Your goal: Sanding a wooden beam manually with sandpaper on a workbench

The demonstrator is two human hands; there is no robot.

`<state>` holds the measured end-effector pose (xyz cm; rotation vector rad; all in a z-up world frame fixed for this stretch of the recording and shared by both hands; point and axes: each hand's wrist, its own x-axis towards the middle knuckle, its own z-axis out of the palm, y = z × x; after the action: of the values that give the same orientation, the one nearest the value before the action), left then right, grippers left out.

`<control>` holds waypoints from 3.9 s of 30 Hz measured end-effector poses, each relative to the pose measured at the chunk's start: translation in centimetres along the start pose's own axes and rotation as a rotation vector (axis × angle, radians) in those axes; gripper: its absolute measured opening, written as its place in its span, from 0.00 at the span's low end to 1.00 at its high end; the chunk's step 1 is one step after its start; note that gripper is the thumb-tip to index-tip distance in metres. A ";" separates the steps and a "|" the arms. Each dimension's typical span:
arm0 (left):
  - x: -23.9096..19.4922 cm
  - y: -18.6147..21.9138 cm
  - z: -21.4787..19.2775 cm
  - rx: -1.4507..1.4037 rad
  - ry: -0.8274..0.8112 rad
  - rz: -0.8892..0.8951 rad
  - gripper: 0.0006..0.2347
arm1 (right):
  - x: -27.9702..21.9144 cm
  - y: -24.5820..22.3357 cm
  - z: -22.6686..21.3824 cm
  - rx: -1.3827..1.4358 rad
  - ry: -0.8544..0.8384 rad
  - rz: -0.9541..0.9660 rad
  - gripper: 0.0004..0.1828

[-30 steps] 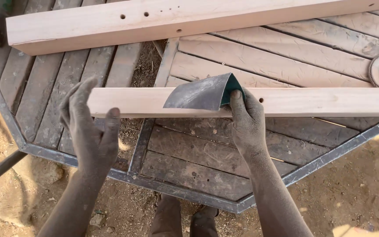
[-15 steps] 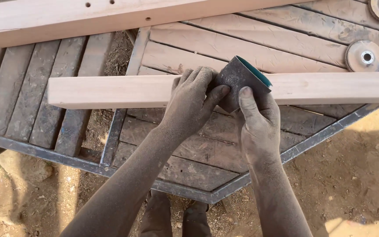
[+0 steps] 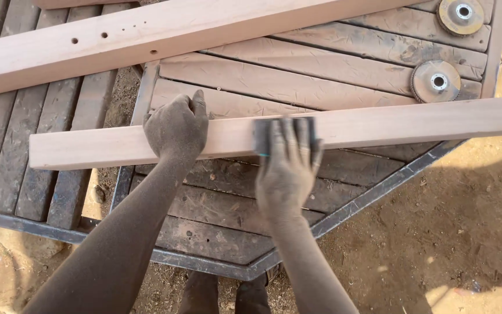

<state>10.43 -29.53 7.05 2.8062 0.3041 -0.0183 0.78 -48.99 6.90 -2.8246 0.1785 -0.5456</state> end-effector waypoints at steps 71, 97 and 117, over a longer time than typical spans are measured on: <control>0.9 1.3 -0.1 0.152 -0.037 -0.139 0.21 | 3.2 20.9 -5.1 0.018 0.095 -0.033 0.22; 0.6 1.1 -1.1 0.108 -0.087 -0.124 0.21 | 2.9 2.1 0.0 0.099 0.054 -0.156 0.21; 0.7 1.3 -1.2 0.112 -0.096 -0.150 0.21 | 2.0 3.3 0.2 0.114 0.074 -0.104 0.20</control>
<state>11.32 -30.20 8.57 2.8747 0.5038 -0.2096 2.46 -52.44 6.56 -2.7165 0.0138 -0.6614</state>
